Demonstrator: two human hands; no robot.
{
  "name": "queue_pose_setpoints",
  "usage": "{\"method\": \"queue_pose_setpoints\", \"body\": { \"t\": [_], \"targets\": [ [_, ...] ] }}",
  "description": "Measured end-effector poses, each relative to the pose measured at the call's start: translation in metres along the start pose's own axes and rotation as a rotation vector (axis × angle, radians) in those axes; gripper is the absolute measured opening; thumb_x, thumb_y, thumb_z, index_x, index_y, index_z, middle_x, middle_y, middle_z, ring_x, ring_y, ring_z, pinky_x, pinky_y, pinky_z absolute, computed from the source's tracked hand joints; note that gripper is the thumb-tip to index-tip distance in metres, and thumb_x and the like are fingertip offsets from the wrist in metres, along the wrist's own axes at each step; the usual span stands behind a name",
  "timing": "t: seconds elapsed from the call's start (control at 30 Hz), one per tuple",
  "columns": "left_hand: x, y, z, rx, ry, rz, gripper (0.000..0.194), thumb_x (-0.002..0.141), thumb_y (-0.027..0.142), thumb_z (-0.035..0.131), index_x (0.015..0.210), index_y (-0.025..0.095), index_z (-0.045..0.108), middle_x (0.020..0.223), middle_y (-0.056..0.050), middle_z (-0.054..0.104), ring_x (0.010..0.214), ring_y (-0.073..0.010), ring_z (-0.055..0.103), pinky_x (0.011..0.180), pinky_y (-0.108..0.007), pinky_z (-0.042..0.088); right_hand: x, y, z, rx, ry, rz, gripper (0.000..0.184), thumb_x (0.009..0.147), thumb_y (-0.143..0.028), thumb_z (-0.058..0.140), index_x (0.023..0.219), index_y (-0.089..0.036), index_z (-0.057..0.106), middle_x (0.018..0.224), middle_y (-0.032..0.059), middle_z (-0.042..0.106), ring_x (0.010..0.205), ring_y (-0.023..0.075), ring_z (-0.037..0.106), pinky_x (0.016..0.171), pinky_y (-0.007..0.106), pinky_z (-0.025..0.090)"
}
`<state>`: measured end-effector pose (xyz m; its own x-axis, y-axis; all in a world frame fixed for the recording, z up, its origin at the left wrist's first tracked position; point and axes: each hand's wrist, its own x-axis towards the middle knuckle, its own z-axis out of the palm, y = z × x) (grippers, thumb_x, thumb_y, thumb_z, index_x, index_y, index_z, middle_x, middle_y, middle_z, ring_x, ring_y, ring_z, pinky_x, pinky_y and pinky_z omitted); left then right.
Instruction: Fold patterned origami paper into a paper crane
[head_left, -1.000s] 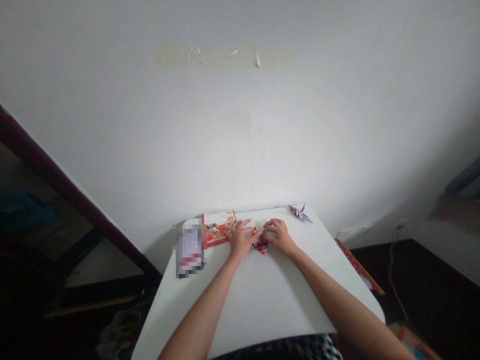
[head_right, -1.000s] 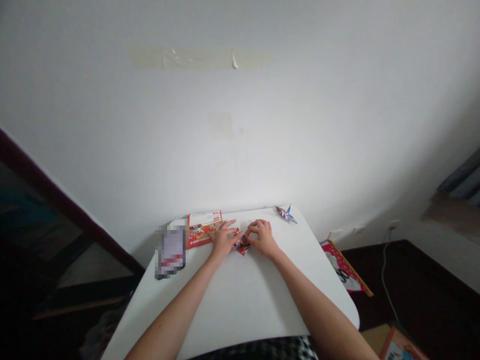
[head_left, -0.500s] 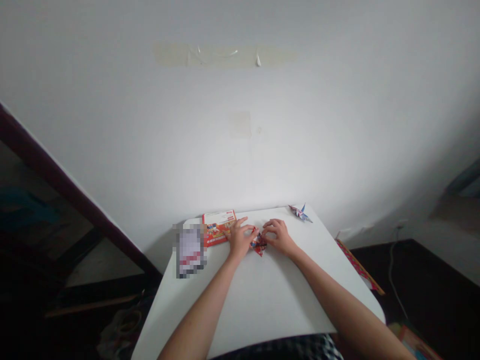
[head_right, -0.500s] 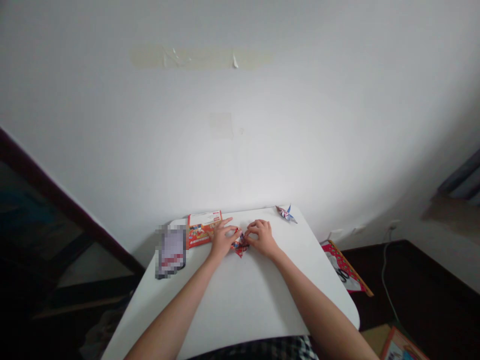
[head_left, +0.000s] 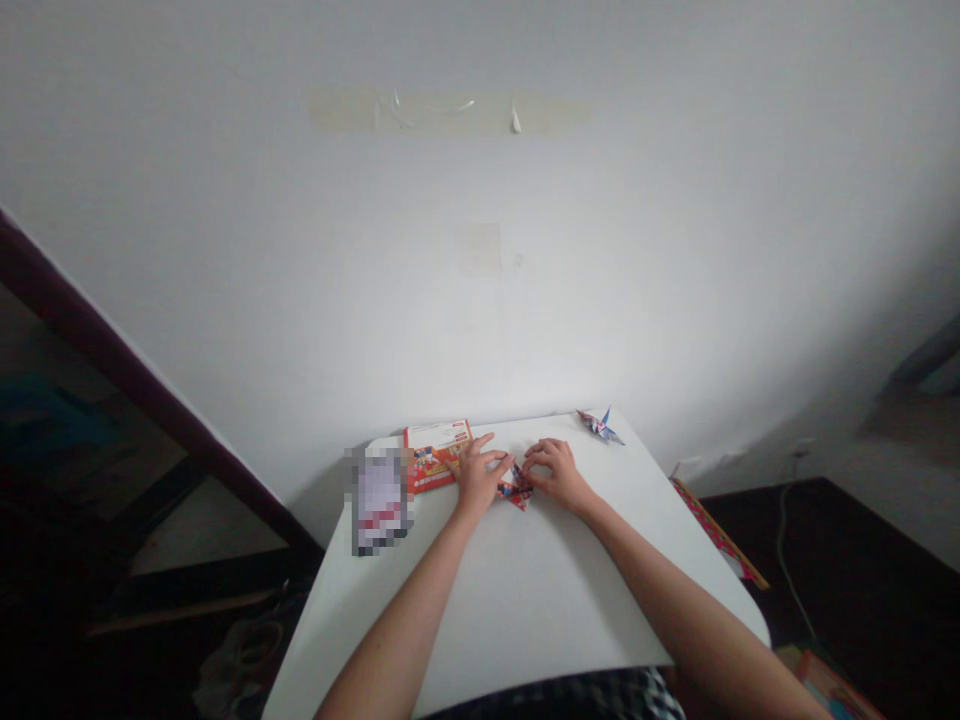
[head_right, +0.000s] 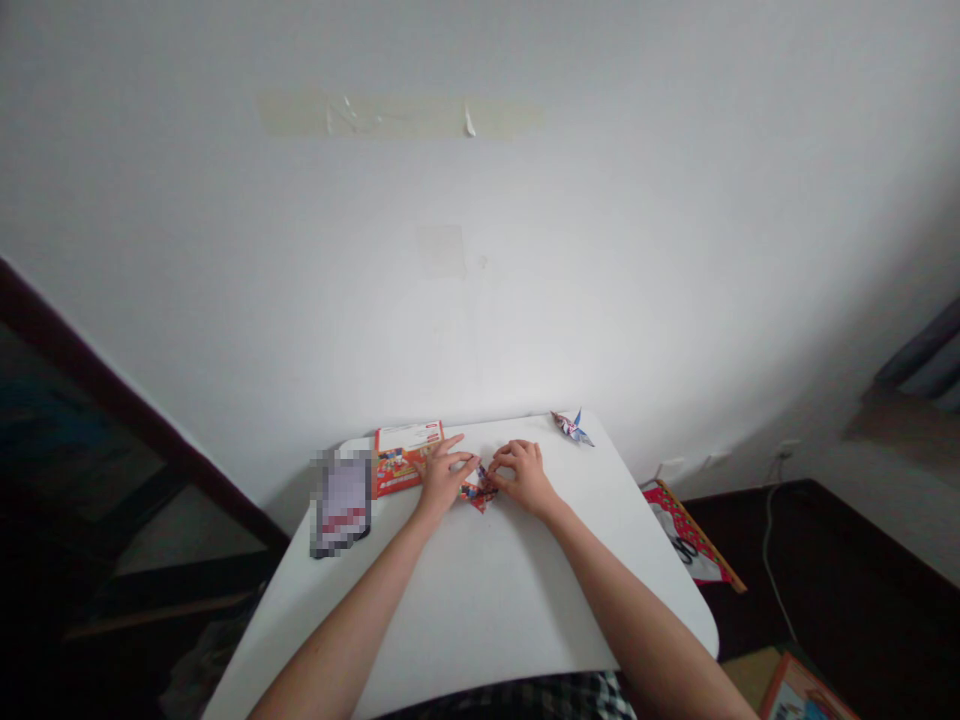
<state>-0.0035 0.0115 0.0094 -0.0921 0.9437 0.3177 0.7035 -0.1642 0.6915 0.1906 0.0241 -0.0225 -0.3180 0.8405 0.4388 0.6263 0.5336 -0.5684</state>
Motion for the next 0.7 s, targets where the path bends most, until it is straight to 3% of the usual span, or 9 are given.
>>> {"method": "queue_pose_setpoints", "body": {
  "t": [0.3,0.43,0.7],
  "targets": [
    [0.0001,-0.001,0.0007,-0.017,0.016,0.003,0.01,0.087,0.027,0.073,0.081,0.029,0.082,0.141,-0.004,0.066,0.14,-0.0328,0.05,0.123,-0.074,0.015,0.0007,-0.0012,-0.0003,0.006,0.006,0.002,0.006,0.088,-0.034,0.073,0.089,-0.031,0.078,0.114,0.0037,0.071,0.12,0.0286,0.054,0.11,0.051,0.035],
    [0.0,-0.0026,0.0013,-0.013,0.065,0.016,0.009,0.086,0.027,0.074,0.083,0.03,0.082,0.139,-0.003,0.067,0.137,-0.0298,0.053,0.124,-0.065,0.022,0.0004,-0.0006,0.0005,0.008,0.018,0.004,0.007,0.088,-0.034,0.072,0.088,-0.031,0.078,0.113,0.0038,0.072,0.118,0.0281,0.055,0.108,0.049,0.037],
    [0.0033,-0.0067,0.0,0.037,0.075,0.003,0.008,0.085,0.029,0.076,0.082,0.03,0.083,0.141,-0.004,0.066,0.135,-0.0323,0.054,0.121,-0.07,0.022,0.0013,-0.0003,0.0015,0.018,0.034,0.012,0.005,0.086,-0.033,0.076,0.086,-0.03,0.079,0.112,0.0041,0.073,0.117,0.0285,0.056,0.107,0.05,0.037]
  ]
}}
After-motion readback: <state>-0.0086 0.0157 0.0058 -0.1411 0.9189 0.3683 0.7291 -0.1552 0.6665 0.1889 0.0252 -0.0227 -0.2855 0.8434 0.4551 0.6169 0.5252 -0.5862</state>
